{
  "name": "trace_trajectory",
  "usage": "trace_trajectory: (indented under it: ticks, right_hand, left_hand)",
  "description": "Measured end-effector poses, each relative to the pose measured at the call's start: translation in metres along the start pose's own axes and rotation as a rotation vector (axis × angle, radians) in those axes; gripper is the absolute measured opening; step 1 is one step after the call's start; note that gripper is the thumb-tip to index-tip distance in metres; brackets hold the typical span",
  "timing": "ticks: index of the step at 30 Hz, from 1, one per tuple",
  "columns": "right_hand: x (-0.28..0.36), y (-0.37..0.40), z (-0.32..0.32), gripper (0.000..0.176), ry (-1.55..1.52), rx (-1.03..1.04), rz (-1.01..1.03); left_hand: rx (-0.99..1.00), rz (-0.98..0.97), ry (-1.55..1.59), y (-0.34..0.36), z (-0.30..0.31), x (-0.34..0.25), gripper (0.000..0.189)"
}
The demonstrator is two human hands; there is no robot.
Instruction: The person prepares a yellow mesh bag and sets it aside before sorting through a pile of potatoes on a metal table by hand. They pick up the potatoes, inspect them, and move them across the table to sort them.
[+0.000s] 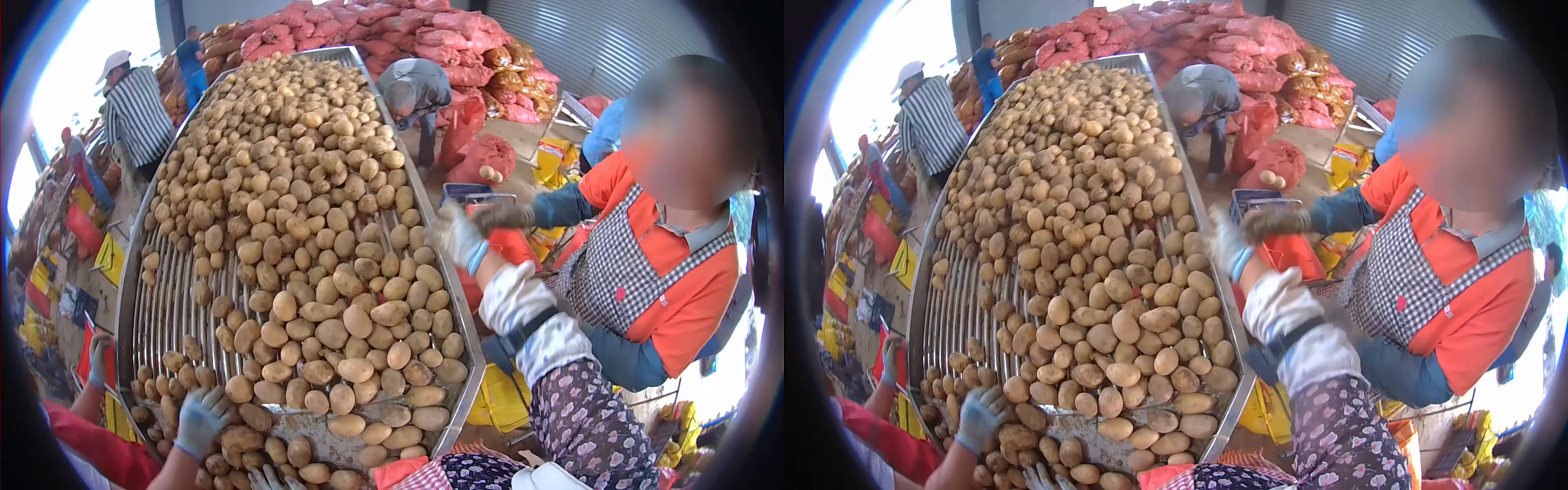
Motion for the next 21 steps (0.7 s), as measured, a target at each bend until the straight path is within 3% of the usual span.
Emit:
trace_trajectory:
  ticks: [1,2,3,4,6,7,9,12,13,14,16,18,20,21]
  right_hand:
    - [-0.015,0.028,-0.020,0.060,0.190,0.015,-0.041]
    - [-0.028,0.069,-0.040,0.051,0.399,0.043,0.073]
    - [-0.058,0.076,-0.034,0.057,0.716,0.293,0.219]
    - [-0.074,0.100,-0.046,0.057,0.703,0.355,0.191]
    - [-0.090,0.155,-0.087,0.064,1.001,0.603,0.486]
    - [-0.099,0.173,-0.104,0.064,0.970,0.664,0.466]
    - [-0.107,0.210,-0.129,0.068,1.467,0.836,0.864]
    - [-0.130,0.256,-0.141,0.074,1.618,1.078,0.713]
    - [-0.133,0.273,-0.140,0.076,1.701,1.214,0.872]
    - [-0.135,0.287,-0.141,0.076,1.694,1.238,0.875]
    - [-0.143,0.317,-0.145,0.075,1.779,1.432,0.744]
    - [-0.149,0.341,-0.137,0.067,1.744,1.494,0.812]
    - [-0.172,0.346,-0.121,0.059,1.515,1.681,0.809]
    - [-0.180,0.343,-0.117,0.053,1.285,1.686,0.701]
  left_hand:
    - [-0.082,0.454,0.200,0.032,-0.001,-0.048,0.035]
    - [-0.145,0.709,0.277,0.067,0.001,-0.096,0.044]
    - [-0.156,0.808,0.259,0.091,0.000,-0.130,0.054]
    - [-0.169,0.861,0.229,0.104,-0.001,-0.152,0.064]
    - [-0.211,0.883,0.185,0.101,-0.002,-0.146,0.066]
    - [-0.153,0.964,0.229,0.097,0.005,-0.141,0.072]
    - [-0.113,1.074,0.203,0.097,0.006,-0.130,0.080]
    - [-0.044,1.007,0.178,0.120,0.019,-0.131,0.081]
    - [0.082,0.989,0.266,0.132,0.022,-0.139,0.081]
    - [0.208,0.968,0.352,0.141,0.027,-0.148,0.081]
    - [0.174,0.893,0.273,0.166,0.024,-0.165,0.080]
    - [0.180,0.811,0.329,0.176,0.030,-0.171,0.078]
    - [0.194,0.817,0.349,0.168,0.034,-0.164,0.074]
    - [0.031,0.837,0.470,0.162,0.032,-0.156,0.071]
Point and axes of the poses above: each hand's wrist, its own y-axis away from the middle knuckle, its own z-axis out of the back of the hand, x = y × z, the point moved 2 cm from there along -y, towards the middle knuckle, and after that the axes turned 9 degrees about z, right-handed, at the moved point
